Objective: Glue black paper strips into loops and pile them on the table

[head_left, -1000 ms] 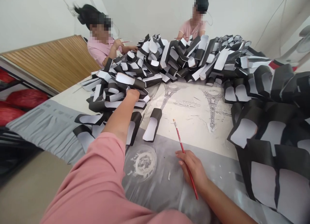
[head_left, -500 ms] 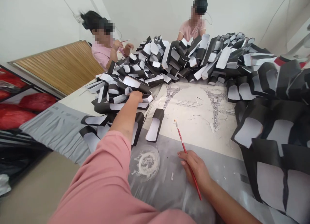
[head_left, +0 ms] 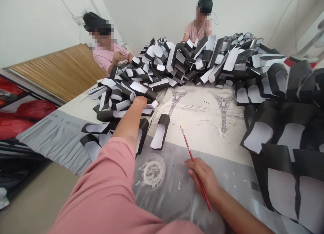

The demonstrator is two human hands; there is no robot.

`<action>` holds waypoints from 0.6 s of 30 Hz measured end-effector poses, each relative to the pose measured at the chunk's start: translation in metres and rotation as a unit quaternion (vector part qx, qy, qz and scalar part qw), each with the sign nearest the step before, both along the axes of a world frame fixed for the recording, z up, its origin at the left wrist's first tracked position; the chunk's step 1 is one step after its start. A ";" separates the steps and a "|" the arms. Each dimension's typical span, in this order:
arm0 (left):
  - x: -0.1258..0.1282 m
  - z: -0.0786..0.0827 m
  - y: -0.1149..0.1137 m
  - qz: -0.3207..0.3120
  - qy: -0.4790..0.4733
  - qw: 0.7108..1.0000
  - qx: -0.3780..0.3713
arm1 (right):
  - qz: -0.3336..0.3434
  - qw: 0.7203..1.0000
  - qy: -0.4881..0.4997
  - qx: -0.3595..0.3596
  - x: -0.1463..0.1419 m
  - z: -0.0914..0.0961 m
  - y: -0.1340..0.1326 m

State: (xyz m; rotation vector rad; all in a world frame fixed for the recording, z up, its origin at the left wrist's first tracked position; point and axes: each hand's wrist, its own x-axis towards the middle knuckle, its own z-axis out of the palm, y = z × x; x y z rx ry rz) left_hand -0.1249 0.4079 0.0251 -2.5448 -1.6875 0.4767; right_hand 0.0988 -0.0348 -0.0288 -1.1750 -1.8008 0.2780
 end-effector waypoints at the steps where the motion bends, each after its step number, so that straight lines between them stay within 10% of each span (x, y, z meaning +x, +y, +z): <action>1: 0.001 0.001 0.001 0.014 0.016 1.000 -0.002 | 0.001 1.000 0.002 -0.002 0.000 0.000 0.000; 10: 0.001 0.030 -0.001 0.010 0.046 0.999 0.019 | 0.006 1.000 0.010 -0.003 0.001 -0.002 0.000; 18: 0.005 0.073 -0.037 -0.009 -0.140 0.990 0.008 | -0.003 1.000 0.012 0.008 0.000 -0.001 0.000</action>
